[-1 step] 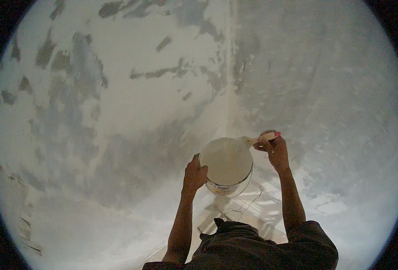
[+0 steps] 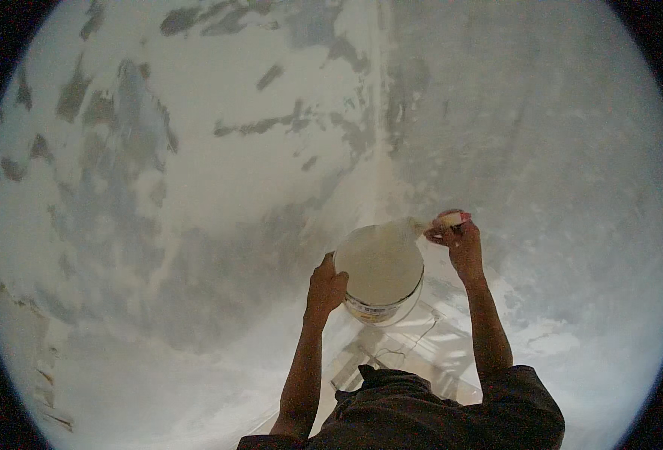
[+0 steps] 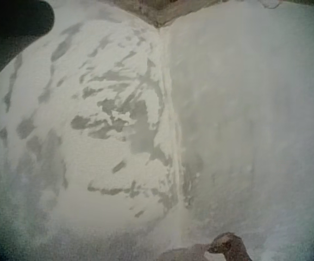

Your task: The person paints a ceiling by dipping a brush into a bucket of white paint and applying it to the surface.

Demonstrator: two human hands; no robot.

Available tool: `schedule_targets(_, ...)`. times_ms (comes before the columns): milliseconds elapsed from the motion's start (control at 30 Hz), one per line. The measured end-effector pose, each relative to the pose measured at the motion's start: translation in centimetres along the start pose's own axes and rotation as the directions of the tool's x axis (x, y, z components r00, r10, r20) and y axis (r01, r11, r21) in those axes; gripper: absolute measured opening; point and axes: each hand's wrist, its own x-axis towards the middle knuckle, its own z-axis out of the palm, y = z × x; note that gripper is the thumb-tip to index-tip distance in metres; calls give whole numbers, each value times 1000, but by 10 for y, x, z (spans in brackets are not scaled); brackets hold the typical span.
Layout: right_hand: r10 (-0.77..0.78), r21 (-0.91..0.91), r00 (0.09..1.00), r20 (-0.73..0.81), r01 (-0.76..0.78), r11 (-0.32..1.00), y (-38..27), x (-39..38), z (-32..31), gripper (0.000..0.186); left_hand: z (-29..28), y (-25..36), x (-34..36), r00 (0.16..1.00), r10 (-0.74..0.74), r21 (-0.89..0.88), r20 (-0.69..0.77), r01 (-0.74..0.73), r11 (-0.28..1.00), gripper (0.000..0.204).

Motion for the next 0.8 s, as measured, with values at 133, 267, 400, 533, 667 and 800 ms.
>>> schedule_targets(133,-53,137,984,-170,77,988,-32,13,7,18,3,1,13,998,59,14,-4,-59,998,55)
schedule_targets(267,-176,43,938,-299,197,979,-19,41,9,19,19,-36,20,996,86,-61,13,-85,995,56)
schedule_targets(400,-292,-139,928,-232,266,954,25,129,-17,22,38,3,77,997,-31,2,75,31,1000,51)
schedule_targets(533,-529,-539,827,-191,362,760,21,177,-19,19,48,7,103,994,-12,-23,108,15,1000,47)
schedule_targets(667,-567,-760,817,-106,301,577,19,212,-29,20,56,11,113,995,-29,38,95,25,999,47)
schedule_targets(800,-668,-715,737,-106,410,566,-26,234,-26,16,63,13,125,984,-116,2,132,117,993,50)
